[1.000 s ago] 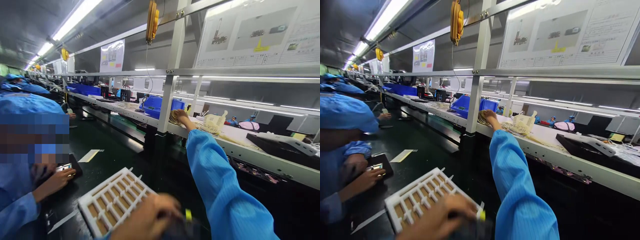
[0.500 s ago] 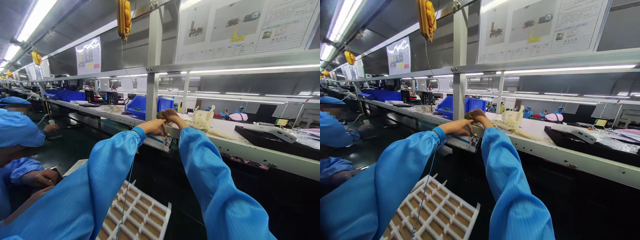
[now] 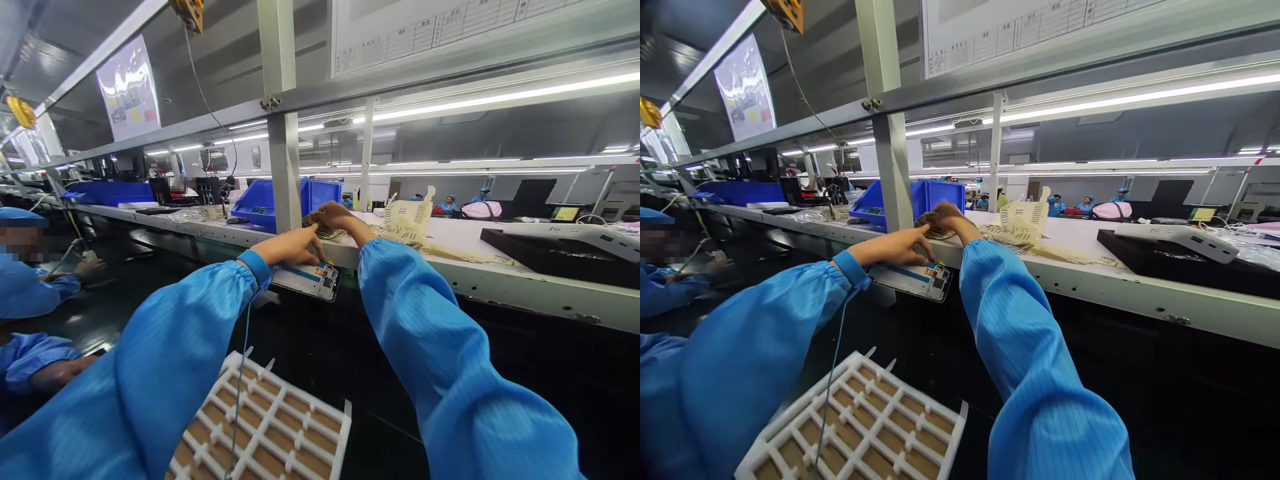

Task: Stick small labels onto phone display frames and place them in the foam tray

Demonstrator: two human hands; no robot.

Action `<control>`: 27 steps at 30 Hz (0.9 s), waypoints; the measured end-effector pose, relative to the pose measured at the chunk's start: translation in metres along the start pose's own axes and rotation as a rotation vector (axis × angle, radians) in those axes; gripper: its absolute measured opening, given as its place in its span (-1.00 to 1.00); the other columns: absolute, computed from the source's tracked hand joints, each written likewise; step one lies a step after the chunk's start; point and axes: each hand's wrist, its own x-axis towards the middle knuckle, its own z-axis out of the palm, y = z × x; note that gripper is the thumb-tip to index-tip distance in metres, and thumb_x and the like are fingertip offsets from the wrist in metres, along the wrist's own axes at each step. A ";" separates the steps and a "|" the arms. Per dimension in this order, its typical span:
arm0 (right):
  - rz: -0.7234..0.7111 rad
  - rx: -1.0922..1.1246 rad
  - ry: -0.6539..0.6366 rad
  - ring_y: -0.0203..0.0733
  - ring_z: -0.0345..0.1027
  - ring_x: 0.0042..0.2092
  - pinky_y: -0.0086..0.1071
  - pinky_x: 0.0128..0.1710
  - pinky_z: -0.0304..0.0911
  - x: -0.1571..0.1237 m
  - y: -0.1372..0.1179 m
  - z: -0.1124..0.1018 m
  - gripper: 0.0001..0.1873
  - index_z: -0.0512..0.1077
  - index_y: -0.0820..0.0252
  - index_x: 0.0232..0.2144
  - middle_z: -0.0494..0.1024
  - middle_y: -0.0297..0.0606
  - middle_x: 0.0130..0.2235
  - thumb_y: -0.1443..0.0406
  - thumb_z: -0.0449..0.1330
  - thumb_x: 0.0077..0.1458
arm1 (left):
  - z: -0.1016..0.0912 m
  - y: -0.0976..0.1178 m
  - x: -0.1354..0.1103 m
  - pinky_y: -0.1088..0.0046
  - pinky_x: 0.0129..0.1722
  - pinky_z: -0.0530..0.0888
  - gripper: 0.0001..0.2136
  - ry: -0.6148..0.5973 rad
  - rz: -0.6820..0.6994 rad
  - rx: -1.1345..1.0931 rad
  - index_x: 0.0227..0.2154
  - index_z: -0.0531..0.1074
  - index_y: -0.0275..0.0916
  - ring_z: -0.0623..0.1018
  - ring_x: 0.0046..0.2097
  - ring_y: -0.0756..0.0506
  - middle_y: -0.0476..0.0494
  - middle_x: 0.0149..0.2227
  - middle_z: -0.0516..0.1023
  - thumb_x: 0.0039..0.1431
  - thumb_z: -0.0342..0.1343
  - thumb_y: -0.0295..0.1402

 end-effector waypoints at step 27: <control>-0.003 0.094 0.341 -0.23 0.42 -0.25 -0.28 -0.21 0.37 0.063 0.041 0.007 -0.71 0.46 0.29 -0.27 0.52 -0.28 -0.27 0.13 0.20 0.24 | 0.008 0.010 0.013 0.37 0.14 0.37 -0.76 -0.080 -0.068 0.027 -0.23 0.62 -0.12 0.41 0.19 -0.25 -0.13 0.21 0.35 -0.01 0.28 -0.48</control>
